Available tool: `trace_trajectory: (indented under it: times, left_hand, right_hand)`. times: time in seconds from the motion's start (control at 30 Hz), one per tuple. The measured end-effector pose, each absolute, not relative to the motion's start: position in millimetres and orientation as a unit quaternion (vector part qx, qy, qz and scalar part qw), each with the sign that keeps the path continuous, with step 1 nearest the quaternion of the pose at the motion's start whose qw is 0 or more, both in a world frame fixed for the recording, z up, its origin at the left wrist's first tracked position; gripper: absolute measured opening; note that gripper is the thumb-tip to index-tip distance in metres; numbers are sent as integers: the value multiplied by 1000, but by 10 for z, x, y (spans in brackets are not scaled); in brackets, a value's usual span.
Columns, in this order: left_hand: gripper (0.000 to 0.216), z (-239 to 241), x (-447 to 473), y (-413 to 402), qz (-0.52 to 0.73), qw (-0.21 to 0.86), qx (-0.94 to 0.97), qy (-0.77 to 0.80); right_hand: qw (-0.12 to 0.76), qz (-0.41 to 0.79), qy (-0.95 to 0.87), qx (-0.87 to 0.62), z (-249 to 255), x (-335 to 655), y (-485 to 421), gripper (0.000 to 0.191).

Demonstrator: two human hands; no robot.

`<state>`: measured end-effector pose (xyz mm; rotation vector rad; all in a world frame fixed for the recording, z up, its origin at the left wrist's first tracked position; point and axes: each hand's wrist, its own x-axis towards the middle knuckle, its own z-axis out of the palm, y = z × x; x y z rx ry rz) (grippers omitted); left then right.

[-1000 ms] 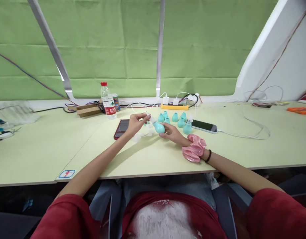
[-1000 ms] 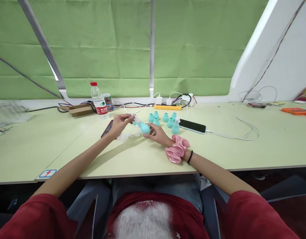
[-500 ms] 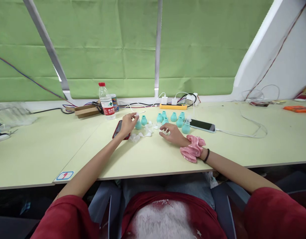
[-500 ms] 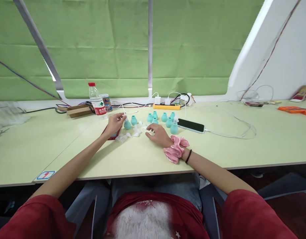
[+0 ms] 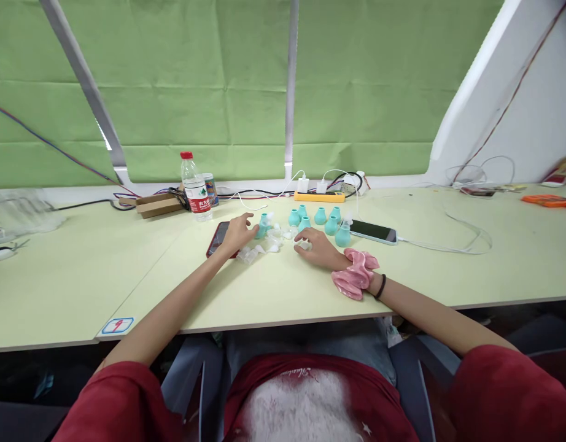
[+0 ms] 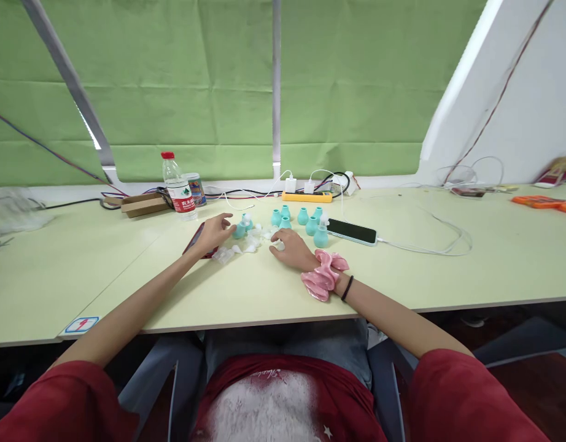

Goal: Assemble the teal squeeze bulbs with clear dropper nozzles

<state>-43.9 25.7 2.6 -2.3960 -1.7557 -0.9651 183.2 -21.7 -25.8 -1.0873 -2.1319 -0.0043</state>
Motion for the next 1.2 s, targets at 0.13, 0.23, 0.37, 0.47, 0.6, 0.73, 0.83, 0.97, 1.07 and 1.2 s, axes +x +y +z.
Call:
trace_trajectory:
  times: [0.13, 0.23, 0.37, 0.47, 0.6, 0.73, 0.83, 0.97, 1.07, 1.2]
  left_hand:
    - [44, -40, -384, 250, -253, -6, -815, -522]
    - [40, -72, -357, 255, -247, 2, -823, -512]
    - [37, -36, -361, 228, -298, -19, -798, -524]
    - [34, 10, -381, 210, -357, -74, -755, -545]
    - [25, 36, -397, 218, -409, -146, -715, -548]
    - [23, 40, -386, 204, -370, -99, -729, -567]
    - [22, 44, -371, 171, -304, -44, -756, -578]
    - [23, 50, -367, 153, -233, -31, -779, -581]
    - [27, 45, -376, 170, -205, -5, -777, -595]
    - [33, 29, -382, 189, -192, 19, -762, -618]
  right_hand:
    - [364, -1, -833, -417, -268, 1833, -198, 12]
    - [364, 0, -834, -415, -269, 1833, -193, 11]
    - [367, 3, -832, -417, -260, 1834, -207, 11]
    - [371, 5, -831, -415, -252, 1836, -219, 11]
    - [369, 5, -831, -416, -250, 1840, -217, 11]
    - [365, 3, -831, -421, -255, 1845, -207, 11]
    - [365, 1, -831, -420, -260, 1848, -205, 11]
    - [361, 2, -832, -421, -266, 1850, -204, 11]
    - [357, 3, -834, -422, -267, 1852, -202, 12]
    - [355, 1, -833, -424, -269, 1854, -198, 11]
